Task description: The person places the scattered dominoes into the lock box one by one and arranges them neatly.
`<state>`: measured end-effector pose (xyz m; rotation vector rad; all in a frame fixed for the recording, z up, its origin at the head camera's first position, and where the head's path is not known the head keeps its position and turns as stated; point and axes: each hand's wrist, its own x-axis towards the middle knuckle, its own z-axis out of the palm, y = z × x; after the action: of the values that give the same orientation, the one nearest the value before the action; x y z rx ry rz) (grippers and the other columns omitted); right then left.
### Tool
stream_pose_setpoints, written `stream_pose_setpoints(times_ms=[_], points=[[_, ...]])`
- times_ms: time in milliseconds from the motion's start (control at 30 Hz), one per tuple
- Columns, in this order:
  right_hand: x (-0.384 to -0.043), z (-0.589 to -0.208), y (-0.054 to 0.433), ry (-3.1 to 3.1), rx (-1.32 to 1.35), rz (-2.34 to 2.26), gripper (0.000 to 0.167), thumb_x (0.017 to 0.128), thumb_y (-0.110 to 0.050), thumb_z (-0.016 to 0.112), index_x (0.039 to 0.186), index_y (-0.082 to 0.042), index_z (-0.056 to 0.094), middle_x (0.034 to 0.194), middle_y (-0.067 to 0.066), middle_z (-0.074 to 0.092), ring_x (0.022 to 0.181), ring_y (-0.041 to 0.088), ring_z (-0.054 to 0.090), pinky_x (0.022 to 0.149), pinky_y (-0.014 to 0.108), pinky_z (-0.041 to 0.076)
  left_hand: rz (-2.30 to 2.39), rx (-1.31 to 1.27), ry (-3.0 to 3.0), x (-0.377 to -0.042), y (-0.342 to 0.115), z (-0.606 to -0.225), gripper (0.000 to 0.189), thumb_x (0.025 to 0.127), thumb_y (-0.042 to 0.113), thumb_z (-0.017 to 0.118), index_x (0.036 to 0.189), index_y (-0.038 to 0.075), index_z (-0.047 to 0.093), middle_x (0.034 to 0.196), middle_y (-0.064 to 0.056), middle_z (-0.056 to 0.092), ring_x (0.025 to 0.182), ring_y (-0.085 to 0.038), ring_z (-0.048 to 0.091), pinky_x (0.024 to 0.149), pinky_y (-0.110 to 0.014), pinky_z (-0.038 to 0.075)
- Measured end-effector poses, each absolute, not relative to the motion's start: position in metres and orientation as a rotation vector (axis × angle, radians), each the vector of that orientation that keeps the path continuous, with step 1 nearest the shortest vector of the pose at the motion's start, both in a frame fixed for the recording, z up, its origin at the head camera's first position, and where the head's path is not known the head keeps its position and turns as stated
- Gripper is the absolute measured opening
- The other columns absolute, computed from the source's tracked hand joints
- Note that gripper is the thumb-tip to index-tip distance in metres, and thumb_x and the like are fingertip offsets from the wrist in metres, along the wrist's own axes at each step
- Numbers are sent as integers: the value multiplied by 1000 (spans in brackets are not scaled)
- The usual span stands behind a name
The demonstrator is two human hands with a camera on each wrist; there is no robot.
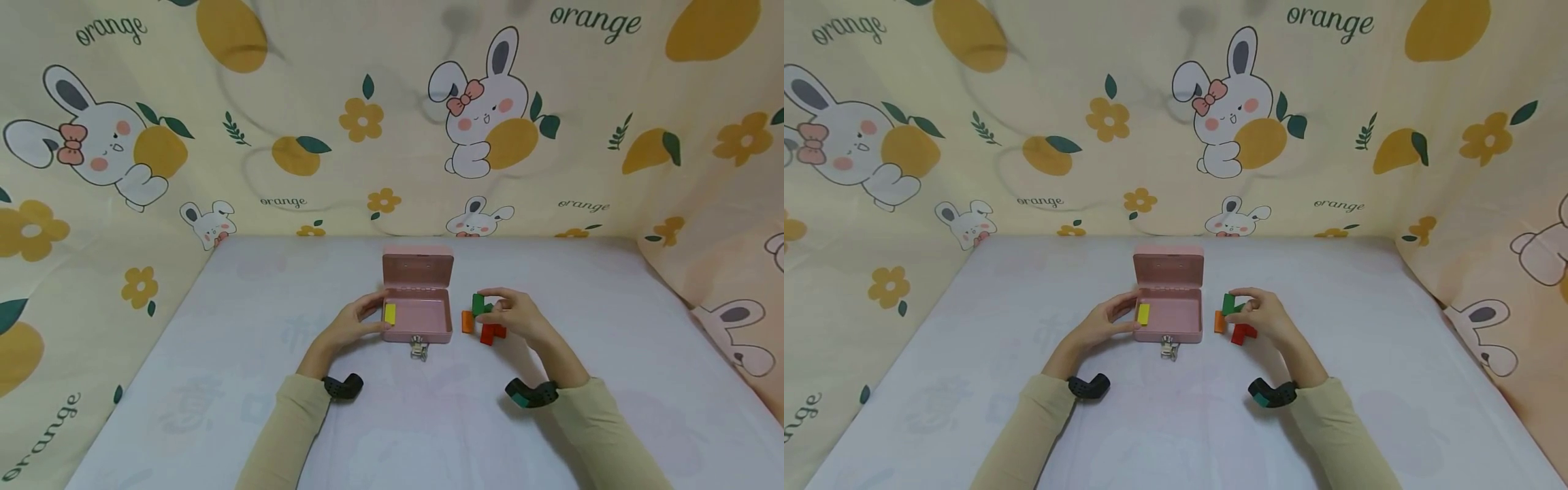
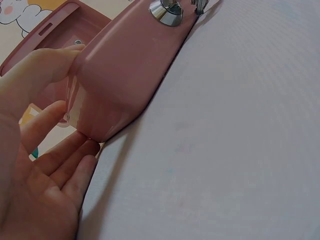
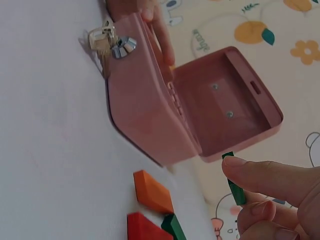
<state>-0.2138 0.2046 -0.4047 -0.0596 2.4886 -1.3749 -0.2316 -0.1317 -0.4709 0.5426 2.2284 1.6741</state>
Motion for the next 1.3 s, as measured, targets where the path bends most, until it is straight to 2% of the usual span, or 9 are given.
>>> stream_pose_setpoints(times_ms=[600,800,1100,1300], points=[[-213,-403,188,2449,-125,-1429,58,85,-14,72,136,-1,50,63,-8,46,51,5,35,45,19,27,1685,558,2215,-231,-132,-469,69,87,8,70,148,6,36,157,-15,34,146,-34,32,124,-45,25],[-215,-405,183,2457,-134,-1431,58,84,-12,72,135,0,50,62,-9,47,53,4,36,45,19,27,1700,555,2206,-231,-132,-468,69,87,7,70,147,6,37,157,-15,34,146,-34,32,124,-45,25],[-214,-406,173,2435,-130,-1454,58,82,-11,73,135,0,51,59,-9,47,52,5,39,45,19,31,1690,553,2213,-231,-131,-468,69,87,8,70,147,6,36,157,-15,34,146,-34,32,124,-46,25],[-213,-407,166,2418,-160,-1478,57,82,-8,73,134,1,51,58,-9,47,56,8,42,52,21,36,1695,550,2206,-230,-132,-467,70,87,9,70,147,6,36,157,-15,34,146,-34,32,124,-46,24]])
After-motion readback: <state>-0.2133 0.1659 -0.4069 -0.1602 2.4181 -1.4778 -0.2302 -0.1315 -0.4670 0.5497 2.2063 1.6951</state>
